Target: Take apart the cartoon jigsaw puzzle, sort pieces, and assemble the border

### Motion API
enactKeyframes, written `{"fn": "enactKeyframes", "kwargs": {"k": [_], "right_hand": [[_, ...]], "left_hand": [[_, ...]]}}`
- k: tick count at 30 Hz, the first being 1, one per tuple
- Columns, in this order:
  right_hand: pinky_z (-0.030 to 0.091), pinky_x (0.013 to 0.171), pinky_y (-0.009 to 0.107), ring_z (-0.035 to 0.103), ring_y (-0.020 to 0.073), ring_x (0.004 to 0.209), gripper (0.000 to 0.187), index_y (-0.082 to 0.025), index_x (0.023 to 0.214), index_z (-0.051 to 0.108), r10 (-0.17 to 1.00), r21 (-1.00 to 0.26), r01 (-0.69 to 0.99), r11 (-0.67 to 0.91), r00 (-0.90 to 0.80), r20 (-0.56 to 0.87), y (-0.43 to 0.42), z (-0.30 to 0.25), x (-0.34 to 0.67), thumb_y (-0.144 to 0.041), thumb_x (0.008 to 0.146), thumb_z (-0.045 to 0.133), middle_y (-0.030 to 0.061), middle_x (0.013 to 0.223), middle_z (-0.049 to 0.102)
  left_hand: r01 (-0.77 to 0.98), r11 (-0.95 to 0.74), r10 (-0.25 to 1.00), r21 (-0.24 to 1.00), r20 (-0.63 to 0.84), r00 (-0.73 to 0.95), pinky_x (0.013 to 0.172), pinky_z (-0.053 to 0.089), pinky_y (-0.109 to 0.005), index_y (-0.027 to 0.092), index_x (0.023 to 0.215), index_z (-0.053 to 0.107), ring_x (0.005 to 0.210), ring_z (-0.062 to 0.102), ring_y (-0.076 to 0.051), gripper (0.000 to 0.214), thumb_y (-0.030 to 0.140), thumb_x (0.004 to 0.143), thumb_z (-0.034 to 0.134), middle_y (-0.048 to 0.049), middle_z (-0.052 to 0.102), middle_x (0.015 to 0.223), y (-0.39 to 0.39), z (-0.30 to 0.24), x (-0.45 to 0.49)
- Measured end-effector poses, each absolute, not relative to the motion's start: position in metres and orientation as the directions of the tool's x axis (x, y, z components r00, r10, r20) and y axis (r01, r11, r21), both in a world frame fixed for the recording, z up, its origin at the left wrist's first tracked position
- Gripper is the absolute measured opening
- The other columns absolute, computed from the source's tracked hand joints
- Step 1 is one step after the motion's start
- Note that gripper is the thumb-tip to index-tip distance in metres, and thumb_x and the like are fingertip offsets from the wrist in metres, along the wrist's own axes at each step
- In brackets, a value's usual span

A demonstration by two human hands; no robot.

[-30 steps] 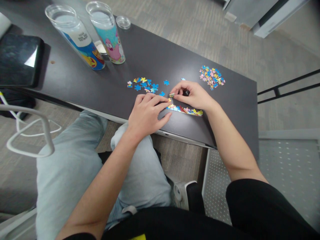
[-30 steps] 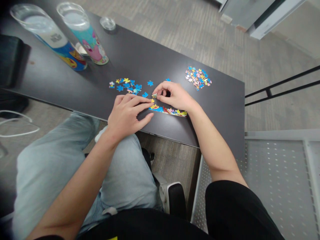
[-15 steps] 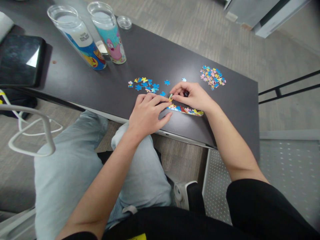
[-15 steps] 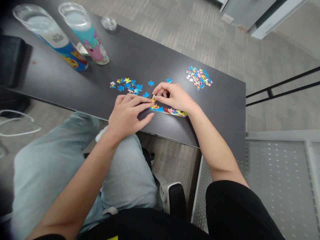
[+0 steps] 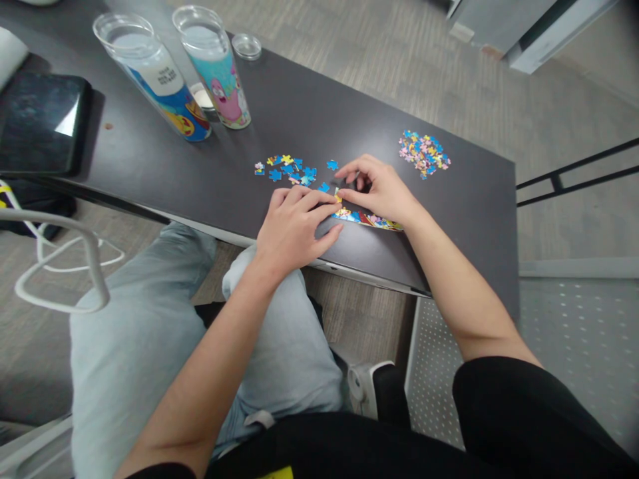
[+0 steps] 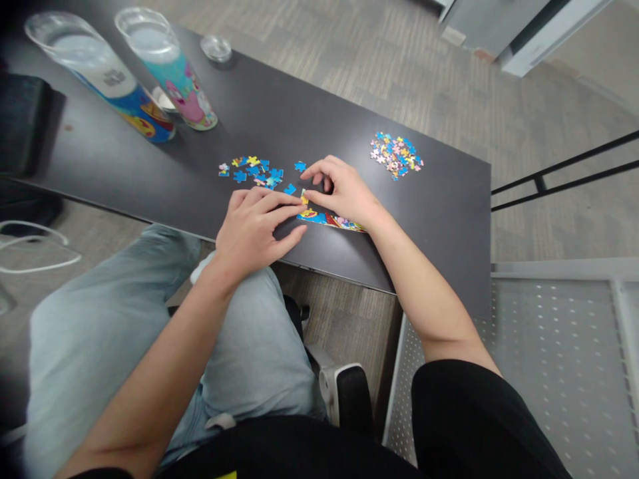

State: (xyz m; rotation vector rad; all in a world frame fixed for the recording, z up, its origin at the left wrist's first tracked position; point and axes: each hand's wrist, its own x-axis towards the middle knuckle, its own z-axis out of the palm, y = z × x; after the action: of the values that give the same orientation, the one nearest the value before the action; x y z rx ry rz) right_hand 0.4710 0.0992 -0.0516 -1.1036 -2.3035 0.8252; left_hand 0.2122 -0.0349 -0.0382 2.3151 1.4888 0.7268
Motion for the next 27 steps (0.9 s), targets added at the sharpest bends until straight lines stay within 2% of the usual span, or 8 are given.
{"fn": "enactKeyframes", "kwargs": {"k": [2, 5, 8, 10, 14, 17, 23, 27], "right_hand": [[0.071, 0.100, 0.054, 0.074, 0.0303, 0.098, 0.048, -0.034, 0.137, 0.091, 0.828, -0.662, 0.559, 0.500, -0.534, 0.174, 0.104, -0.053, 0.476, -0.073, 0.110, 0.094, 0.0090, 0.125, 0.083], [0.070, 0.105, 0.057, 0.074, 0.0322, 0.101, 0.040, -0.034, 0.136, 0.089, 0.861, -0.636, 0.593, 0.494, -0.433, 0.265, 0.118, -0.054, 0.491, -0.069, 0.117, 0.086, 0.0095, 0.122, 0.080], [0.070, 0.105, 0.060, 0.071, 0.0306, 0.095, 0.029, -0.030, 0.133, 0.089, 0.861, -0.596, 0.622, 0.508, -0.363, 0.355, 0.135, -0.059, 0.511, -0.055, 0.119, 0.080, 0.0116, 0.122, 0.080], [0.071, 0.103, 0.061, 0.067, 0.0289, 0.089, 0.024, -0.029, 0.130, 0.089, 0.857, -0.560, 0.650, 0.513, -0.346, 0.382, 0.142, -0.064, 0.520, -0.044, 0.114, 0.081, 0.0113, 0.120, 0.081], [0.072, 0.108, 0.064, 0.065, 0.0264, 0.082, 0.022, -0.029, 0.125, 0.091, 0.864, -0.533, 0.684, 0.498, -0.342, 0.369, 0.146, -0.073, 0.525, -0.040, 0.106, 0.087, 0.0093, 0.118, 0.080], [0.073, 0.104, 0.061, 0.065, 0.0256, 0.081, 0.026, -0.029, 0.127, 0.095, 0.872, -0.541, 0.684, 0.488, -0.351, 0.343, 0.144, -0.075, 0.521, -0.043, 0.105, 0.090, 0.0104, 0.122, 0.081], [0.073, 0.100, 0.056, 0.071, 0.0268, 0.086, 0.021, -0.031, 0.124, 0.097, 0.858, -0.585, 0.632, 0.508, -0.433, 0.278, 0.139, -0.069, 0.511, -0.034, 0.107, 0.083, 0.0103, 0.126, 0.083], [0.073, 0.098, 0.055, 0.072, 0.0278, 0.089, 0.029, -0.032, 0.130, 0.096, 0.869, -0.625, 0.612, 0.485, -0.416, 0.266, 0.135, -0.066, 0.508, -0.031, 0.105, 0.083, 0.0098, 0.125, 0.085]], "left_hand": [[0.755, -0.421, 0.907, 0.503, 0.258, 0.334, 0.129, 0.055, -0.083, 0.046, 0.154, 0.099, 0.148, 0.081, -0.052, 0.039, 0.040, 0.122, 0.078, -0.0072, 0.094, 0.160, -0.035, -0.037, 0.212], [0.749, -0.425, 0.905, 0.508, 0.263, 0.335, 0.128, 0.056, -0.085, 0.048, 0.152, 0.100, 0.145, 0.081, -0.052, 0.039, 0.038, 0.120, 0.080, -0.0065, 0.094, 0.159, -0.035, -0.037, 0.212], [0.747, -0.439, 0.898, 0.500, 0.283, 0.338, 0.128, 0.056, -0.081, 0.046, 0.150, 0.099, 0.144, 0.081, -0.050, 0.037, 0.040, 0.123, 0.076, -0.0054, 0.094, 0.159, -0.035, -0.039, 0.211], [0.745, -0.449, 0.892, 0.492, 0.297, 0.341, 0.127, 0.056, -0.078, 0.046, 0.150, 0.098, 0.144, 0.080, -0.048, 0.036, 0.042, 0.125, 0.073, -0.0047, 0.094, 0.159, -0.035, -0.040, 0.210], [0.741, -0.455, 0.889, 0.494, 0.303, 0.344, 0.125, 0.056, -0.078, 0.043, 0.152, 0.097, 0.142, 0.081, -0.048, 0.036, 0.040, 0.124, 0.074, -0.0064, 0.094, 0.160, -0.035, -0.042, 0.209], [0.743, -0.462, 0.885, 0.484, 0.305, 0.352, 0.123, 0.057, -0.078, 0.041, 0.151, 0.098, 0.142, 0.081, -0.049, 0.035, 0.040, 0.124, 0.074, -0.0075, 0.094, 0.159, -0.035, -0.042, 0.208], [0.745, -0.467, 0.882, 0.477, 0.314, 0.352, 0.124, 0.058, -0.077, 0.045, 0.153, 0.097, 0.143, 0.081, -0.048, 0.036, 0.040, 0.125, 0.075, -0.0056, 0.094, 0.160, -0.035, -0.044, 0.208], [0.745, -0.471, 0.879, 0.473, 0.317, 0.355, 0.126, 0.058, -0.075, 0.044, 0.153, 0.097, 0.142, 0.080, -0.047, 0.037, 0.040, 0.126, 0.072, -0.0056, 0.093, 0.159, -0.035, -0.044, 0.208]]}}
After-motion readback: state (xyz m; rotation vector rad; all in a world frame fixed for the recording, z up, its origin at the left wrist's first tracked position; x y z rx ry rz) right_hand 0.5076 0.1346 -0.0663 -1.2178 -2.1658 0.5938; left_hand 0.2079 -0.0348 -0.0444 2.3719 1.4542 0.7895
